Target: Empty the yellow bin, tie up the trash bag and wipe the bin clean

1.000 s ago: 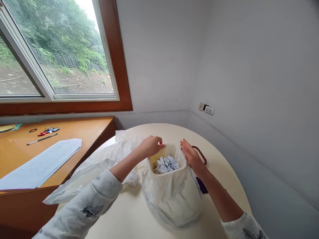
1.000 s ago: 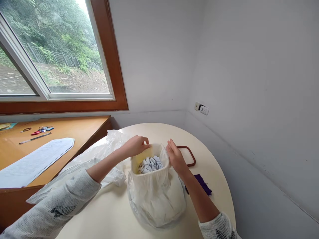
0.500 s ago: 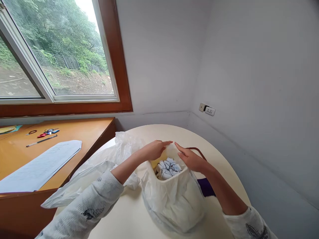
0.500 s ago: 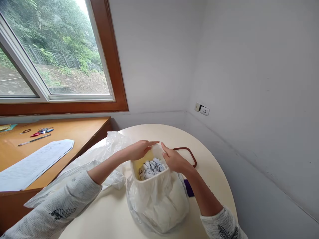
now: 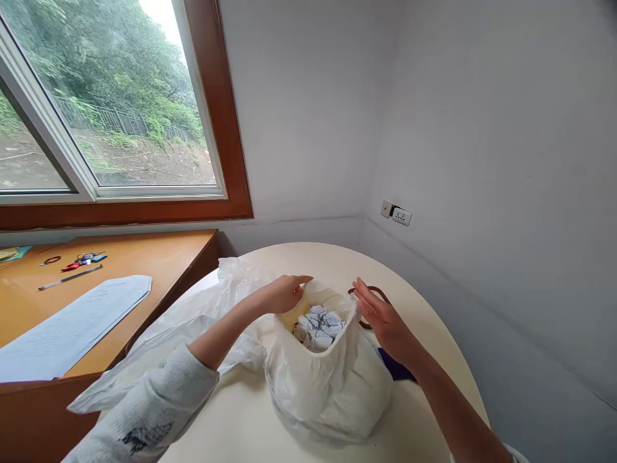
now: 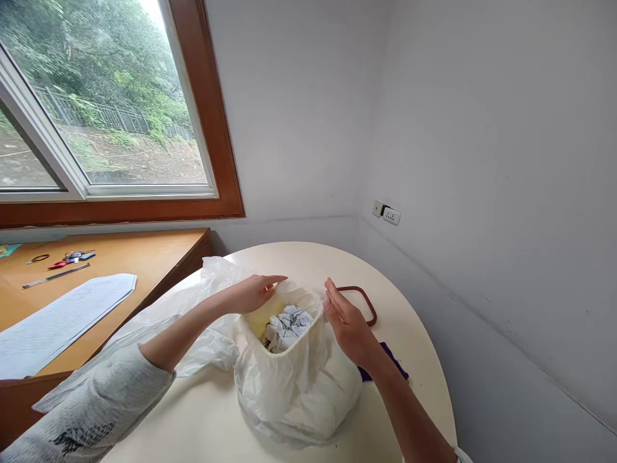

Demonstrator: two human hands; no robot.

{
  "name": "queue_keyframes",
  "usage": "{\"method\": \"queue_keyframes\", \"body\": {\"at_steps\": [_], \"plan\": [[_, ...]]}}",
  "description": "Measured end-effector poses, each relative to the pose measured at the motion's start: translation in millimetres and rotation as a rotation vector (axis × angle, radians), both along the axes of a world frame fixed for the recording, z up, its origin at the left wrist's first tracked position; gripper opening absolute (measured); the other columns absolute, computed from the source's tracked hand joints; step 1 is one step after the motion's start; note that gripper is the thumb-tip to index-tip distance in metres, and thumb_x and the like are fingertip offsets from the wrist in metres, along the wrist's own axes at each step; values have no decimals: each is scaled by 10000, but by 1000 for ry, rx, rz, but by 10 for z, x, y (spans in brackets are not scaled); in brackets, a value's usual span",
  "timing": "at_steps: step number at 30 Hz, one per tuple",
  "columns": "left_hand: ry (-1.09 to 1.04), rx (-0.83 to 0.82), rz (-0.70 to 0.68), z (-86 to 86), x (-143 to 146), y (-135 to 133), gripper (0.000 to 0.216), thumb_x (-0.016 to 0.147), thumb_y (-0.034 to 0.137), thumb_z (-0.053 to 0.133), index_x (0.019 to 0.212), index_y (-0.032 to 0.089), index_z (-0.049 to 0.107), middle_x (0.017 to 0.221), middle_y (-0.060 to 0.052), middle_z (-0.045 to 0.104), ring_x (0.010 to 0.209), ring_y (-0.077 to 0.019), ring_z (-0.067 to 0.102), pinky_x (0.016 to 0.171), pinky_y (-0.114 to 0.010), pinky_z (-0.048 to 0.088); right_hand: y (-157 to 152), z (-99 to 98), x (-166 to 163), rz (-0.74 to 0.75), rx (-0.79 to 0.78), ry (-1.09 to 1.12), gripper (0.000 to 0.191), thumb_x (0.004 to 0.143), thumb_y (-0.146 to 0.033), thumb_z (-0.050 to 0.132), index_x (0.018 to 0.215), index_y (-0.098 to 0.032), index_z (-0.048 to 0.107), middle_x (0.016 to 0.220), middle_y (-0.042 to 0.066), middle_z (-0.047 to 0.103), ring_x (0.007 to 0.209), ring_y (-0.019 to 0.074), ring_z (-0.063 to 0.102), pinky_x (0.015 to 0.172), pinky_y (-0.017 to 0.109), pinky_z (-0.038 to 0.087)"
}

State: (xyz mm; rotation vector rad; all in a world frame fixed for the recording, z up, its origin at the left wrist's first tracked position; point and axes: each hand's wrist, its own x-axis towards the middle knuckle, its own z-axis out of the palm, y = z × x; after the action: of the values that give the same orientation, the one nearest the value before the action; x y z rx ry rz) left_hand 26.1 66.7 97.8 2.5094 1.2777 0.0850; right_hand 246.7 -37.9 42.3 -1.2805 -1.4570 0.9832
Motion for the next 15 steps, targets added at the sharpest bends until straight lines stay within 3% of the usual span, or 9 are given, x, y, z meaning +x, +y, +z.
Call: {"method": "queue_keyframes", "body": {"at_steps": [3, 7, 11, 15], "plan": [[-91, -101, 49, -45, 0, -1, 521, 809, 194, 370, 1326, 217, 433, 1137, -91, 638, 1004, -242, 597, 810, -293, 445, -19, -28, -49, 12, -36, -40, 633, 874, -511, 418, 1420, -254, 226, 1469, 34, 287, 1353, 191, 241, 1108, 377, 205], [-468, -349, 115, -163, -9, -2, 601, 721, 137, 438, 1314, 234, 449, 1361, -37, 473, 1240, -246, 432, 986, -315, 359, 46, -67, -156, -18, -43, -50, 636, 875, -511, 401, 1417, -211, 253, 1479, 35, 253, 1372, 176, 181, 1124, 357, 152], [-833, -837, 226, -278, -49, -35, 610, 723, 212, 528, 1320, 285, 424, 1307, -25, 525, 1100, -247, 556, 862, -322, 463, 158, -118, -291, -94, -39, 46, 591, 861, -476, 409, 1381, -202, 349, 1460, 41, 304, 1362, 190, 215, 1121, 375, 173], [-1166, -1108, 208, -415, -58, -104, 537, 801, 460, 542, 1286, 245, 457, 1147, -63, 628, 996, -237, 610, 831, -325, 473, 235, -184, -416, -193, 18, 162, 510, 853, -409, 383, 1321, -212, 433, 1427, 36, 369, 1338, 192, 270, 1114, 383, 198]]}}
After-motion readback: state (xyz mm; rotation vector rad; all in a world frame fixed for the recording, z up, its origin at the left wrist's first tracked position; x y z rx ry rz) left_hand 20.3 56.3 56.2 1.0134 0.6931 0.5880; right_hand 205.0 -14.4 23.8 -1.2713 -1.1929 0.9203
